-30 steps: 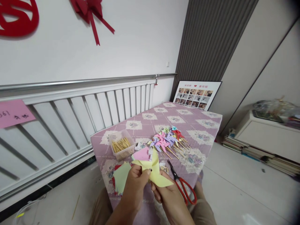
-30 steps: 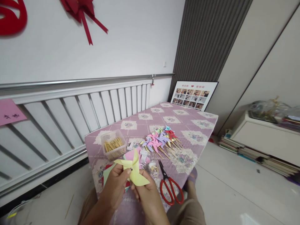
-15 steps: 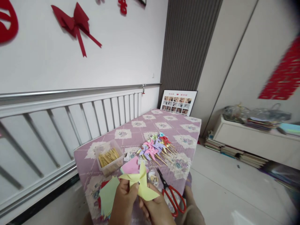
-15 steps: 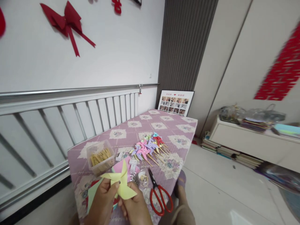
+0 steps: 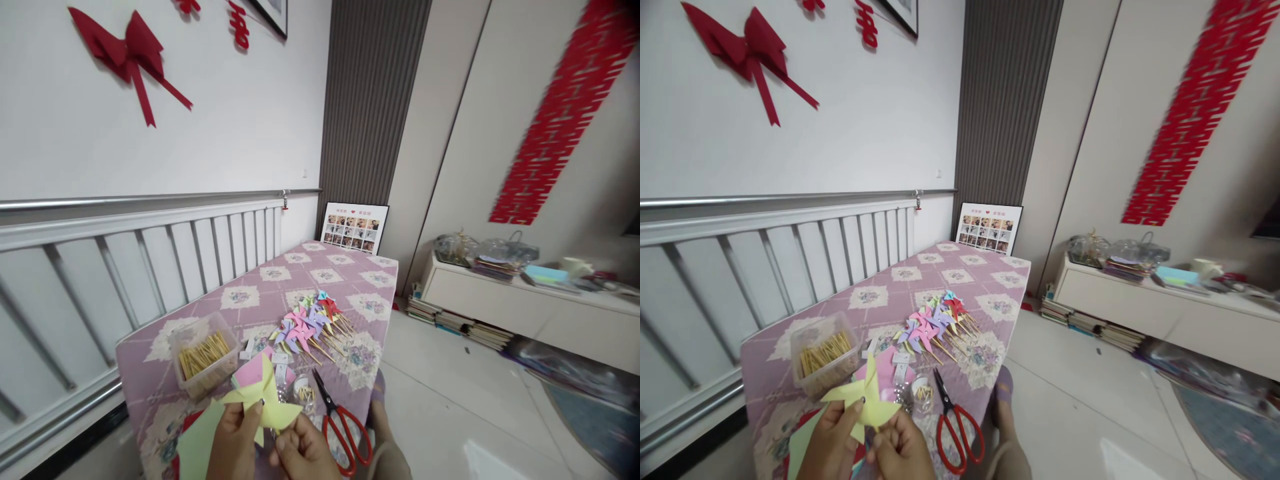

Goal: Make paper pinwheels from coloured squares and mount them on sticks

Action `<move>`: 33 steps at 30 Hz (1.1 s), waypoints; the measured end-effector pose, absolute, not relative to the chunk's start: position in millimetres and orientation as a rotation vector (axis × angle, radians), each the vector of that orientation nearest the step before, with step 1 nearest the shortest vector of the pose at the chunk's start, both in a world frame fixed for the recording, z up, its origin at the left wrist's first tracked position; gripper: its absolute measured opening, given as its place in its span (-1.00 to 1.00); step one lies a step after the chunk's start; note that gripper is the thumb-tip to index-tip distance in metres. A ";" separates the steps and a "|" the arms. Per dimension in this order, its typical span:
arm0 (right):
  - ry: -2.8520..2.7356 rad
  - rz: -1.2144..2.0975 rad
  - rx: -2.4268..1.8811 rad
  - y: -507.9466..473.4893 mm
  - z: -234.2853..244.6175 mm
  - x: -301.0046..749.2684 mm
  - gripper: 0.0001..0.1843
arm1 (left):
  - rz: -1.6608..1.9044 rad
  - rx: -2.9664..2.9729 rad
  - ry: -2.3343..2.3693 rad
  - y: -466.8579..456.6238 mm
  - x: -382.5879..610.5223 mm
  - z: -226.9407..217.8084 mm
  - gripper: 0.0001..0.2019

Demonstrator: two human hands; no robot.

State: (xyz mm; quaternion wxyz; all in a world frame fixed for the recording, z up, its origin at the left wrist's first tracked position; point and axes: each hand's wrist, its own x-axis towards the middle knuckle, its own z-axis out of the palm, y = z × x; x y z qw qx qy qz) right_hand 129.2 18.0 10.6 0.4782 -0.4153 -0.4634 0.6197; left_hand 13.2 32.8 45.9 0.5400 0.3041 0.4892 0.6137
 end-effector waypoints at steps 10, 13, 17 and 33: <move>-1.311 1.033 -1.254 8.6 18.4 154.2 -0.67 | 1.430 0.784 1.103 33.1 33.4 58.9 -0.71; -1.316 1.020 -1.257 9.8 20.8 156.9 -0.65 | 1.401 0.817 1.140 36.3 34.6 52.9 -0.70; -1.303 1.012 -1.257 12.8 16.6 160.9 -0.64 | 1.365 0.854 1.122 39.5 32.8 51.3 -0.69; -1.092 0.731 -1.616 77.0 -29.3 266.2 -0.73 | 0.189 2.011 1.489 10.2 22.8 -114.6 -0.76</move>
